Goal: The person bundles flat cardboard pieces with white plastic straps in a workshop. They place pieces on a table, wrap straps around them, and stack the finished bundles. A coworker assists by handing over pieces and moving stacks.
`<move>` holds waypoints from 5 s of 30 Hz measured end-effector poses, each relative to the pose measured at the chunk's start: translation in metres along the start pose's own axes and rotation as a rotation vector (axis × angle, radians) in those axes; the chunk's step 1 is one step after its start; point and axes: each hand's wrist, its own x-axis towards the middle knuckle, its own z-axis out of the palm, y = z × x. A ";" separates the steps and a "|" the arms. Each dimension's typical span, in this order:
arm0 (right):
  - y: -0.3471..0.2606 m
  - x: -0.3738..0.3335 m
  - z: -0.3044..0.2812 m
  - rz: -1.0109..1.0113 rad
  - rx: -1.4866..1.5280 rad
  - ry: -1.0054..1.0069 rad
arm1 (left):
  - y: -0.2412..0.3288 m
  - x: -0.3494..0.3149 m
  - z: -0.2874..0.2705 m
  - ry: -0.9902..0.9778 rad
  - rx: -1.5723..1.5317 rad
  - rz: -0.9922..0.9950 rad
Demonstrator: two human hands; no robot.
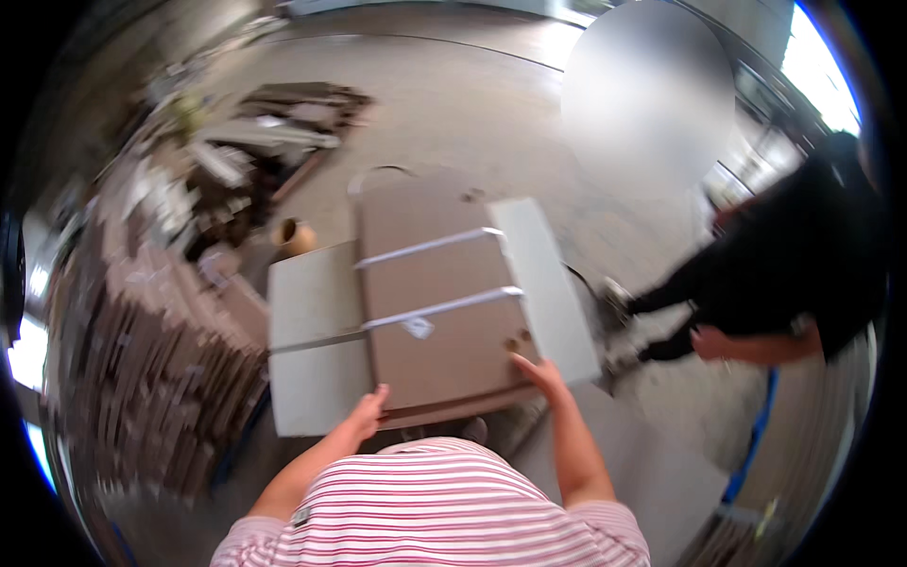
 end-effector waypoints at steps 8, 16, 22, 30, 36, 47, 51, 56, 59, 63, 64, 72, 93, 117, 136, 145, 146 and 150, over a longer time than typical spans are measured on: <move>0.002 -0.018 0.030 -0.089 0.346 0.102 | 0.013 -0.026 0.007 0.027 -0.033 0.029; 0.002 -0.014 0.017 -0.080 0.368 0.047 | 0.007 -0.019 0.015 0.052 -0.026 0.050; 0.006 -0.004 0.016 -0.085 0.414 0.026 | 0.007 -0.014 0.014 0.056 -0.017 0.046; 0.002 -0.011 0.020 -0.095 0.434 0.006 | 0.021 -0.037 0.014 0.060 0.022 0.039; 0.008 -0.008 0.017 -0.141 0.436 -0.002 | 0.010 -0.016 0.022 0.134 0.090 0.131; 0.000 -0.025 0.015 -0.054 0.375 -0.075 | 0.009 -0.025 0.010 0.274 -0.051 0.243; -0.009 -0.068 0.052 -0.016 0.413 -0.161 | 0.015 -0.047 -0.044 0.314 -0.017 0.211; -0.024 -0.139 0.126 0.022 0.410 -0.357 | -0.014 -0.065 -0.132 0.243 0.071 0.256; 0.012 -0.152 0.187 0.073 0.481 -0.433 | -0.039 -0.074 -0.187 0.124 0.026 0.270; 0.030 -0.177 0.278 0.247 0.390 -0.641 | -0.098 -0.087 -0.254 0.417 -0.002 0.361; 0.015 -0.199 0.287 0.246 0.377 -0.681 | -0.080 -0.112 -0.241 0.446 -0.056 0.348; -0.038 -0.244 0.399 0.418 0.292 -0.927 | -0.166 -0.163 -0.176 -0.043 -0.876 -0.069; -0.089 -0.132 0.380 0.116 0.495 -0.905 | -0.056 -0.095 -0.188 0.671 0.092 0.028; -0.143 -0.126 0.430 -0.107 0.687 0.018 | 0.037 0.063 -0.394 0.145 -0.857 0.304; -0.278 -0.162 0.408 -0.634 0.662 -0.421 | 0.052 -0.307 -0.438 0.181 -0.680 0.719; -0.442 -0.288 0.489 -0.876 0.660 -0.636 | 0.098 -0.472 -0.517 0.913 -0.171 1.194; -0.461 -0.308 0.504 -0.915 0.649 -0.643 | 0.098 -0.477 -0.540 0.919 -0.205 1.217; -0.526 -0.356 0.577 -1.063 0.589 -0.665 | 0.094 -0.499 -0.642 0.881 -0.319 1.321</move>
